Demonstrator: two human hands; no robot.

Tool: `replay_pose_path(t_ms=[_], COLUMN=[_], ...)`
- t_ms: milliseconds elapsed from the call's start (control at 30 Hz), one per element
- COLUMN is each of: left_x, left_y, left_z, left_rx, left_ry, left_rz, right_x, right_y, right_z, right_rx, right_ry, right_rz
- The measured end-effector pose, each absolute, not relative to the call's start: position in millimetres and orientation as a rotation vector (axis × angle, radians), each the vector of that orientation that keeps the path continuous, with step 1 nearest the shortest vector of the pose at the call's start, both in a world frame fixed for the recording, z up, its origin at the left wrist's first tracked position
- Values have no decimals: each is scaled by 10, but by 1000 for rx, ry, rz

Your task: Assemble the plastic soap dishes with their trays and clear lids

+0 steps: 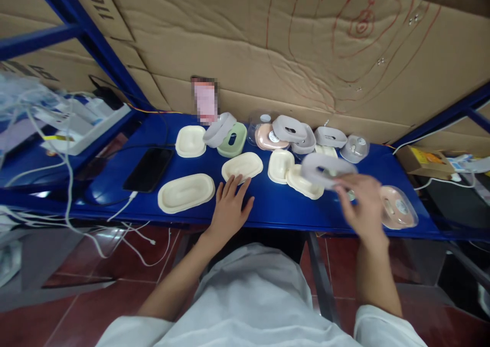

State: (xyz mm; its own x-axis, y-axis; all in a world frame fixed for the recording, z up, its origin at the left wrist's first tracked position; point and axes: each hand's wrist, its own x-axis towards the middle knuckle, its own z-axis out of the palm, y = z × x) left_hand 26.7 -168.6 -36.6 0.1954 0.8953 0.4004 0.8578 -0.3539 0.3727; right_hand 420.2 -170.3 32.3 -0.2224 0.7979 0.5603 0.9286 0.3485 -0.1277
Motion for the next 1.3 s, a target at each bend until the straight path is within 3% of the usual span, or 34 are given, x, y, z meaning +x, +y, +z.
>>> replay_pose_path(t_ms=[133, 233, 400, 533, 767, 867, 1000, 1300], left_x=[163, 99, 90, 73, 107, 166, 197, 223], left_y=[-1645, -1707, -1859, -1880, -1898, -1904, -1894, -1874], left_z=[-294, -160, -180, -322, -211, -180, -217, -296], left_rx=[2331, 2380, 2515, 2396, 2185, 2314, 2491, 2651], left_ry=[1653, 1459, 1193, 1133, 1238, 1228, 1156, 1061], left_rz=[1014, 1102, 958, 1064, 1453, 1413, 1237, 950], right_x=[3286, 2920, 3089, 3423, 3196, 2879, 2723, 2890], right_y=[-1986, -1969, -1731, -1708, -2003, -2072, -2080, -1990], right_z=[-80, -106, 10, -149, -382, -367, -292, -249], right_rx=[-1120, -985, -1250, -1496, -1382, -1240, -1169, -1212], right_ry=[-2268, -2286, -2138, -2128, -2254, -2165, -1972, -2307], right_rz=[46, 129, -60, -173, 112, 240, 133, 89])
